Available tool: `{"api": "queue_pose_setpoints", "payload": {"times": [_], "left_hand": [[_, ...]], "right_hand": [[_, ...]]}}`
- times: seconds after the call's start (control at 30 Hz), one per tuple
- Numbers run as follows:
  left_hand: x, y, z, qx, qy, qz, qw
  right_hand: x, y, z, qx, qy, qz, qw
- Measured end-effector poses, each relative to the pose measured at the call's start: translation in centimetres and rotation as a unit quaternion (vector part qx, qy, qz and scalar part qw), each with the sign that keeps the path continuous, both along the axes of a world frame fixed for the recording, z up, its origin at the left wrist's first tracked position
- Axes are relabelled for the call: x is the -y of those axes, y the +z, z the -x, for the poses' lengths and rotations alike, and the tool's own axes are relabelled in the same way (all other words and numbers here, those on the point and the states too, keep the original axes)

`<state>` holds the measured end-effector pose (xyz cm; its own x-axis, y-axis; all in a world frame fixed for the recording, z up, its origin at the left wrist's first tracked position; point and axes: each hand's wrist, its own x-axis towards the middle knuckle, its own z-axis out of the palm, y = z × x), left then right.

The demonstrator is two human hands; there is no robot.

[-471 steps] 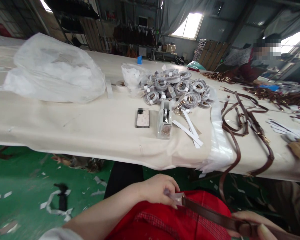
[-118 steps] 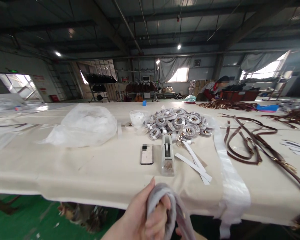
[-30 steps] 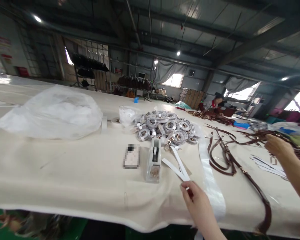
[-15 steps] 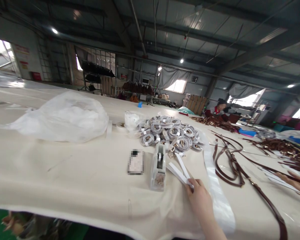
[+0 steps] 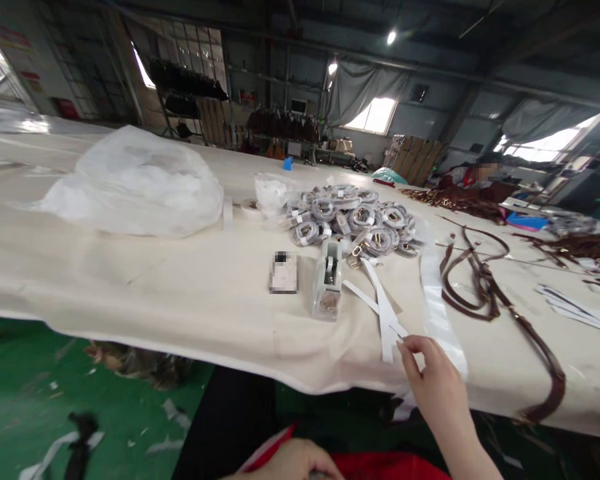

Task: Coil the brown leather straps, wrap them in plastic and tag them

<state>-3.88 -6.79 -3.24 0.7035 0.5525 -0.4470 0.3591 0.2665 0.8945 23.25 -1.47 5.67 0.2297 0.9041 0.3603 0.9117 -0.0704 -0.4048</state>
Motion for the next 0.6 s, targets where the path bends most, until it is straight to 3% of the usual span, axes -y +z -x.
{"api": "queue_pose_setpoints", "payload": {"times": [0.13,0.33,0.6], "left_hand": [[0.2,-1.5,-0.7,0.036,-0.016,-0.037,0.999],[0.3,-0.3,-0.7,0.025,-0.035,-0.104,0.994],[0.3,-0.7,-0.6,0.051,-0.052,-0.149,0.986]], "right_hand": [[0.2,-1.5,-0.1,0.023,-0.012,0.018,1.0],[-1.8,-2.5,0.9,0.105,0.017,0.045,0.993],[-2.7,-2.7,0.9,0.028,-0.012,0.056,0.998]]}}
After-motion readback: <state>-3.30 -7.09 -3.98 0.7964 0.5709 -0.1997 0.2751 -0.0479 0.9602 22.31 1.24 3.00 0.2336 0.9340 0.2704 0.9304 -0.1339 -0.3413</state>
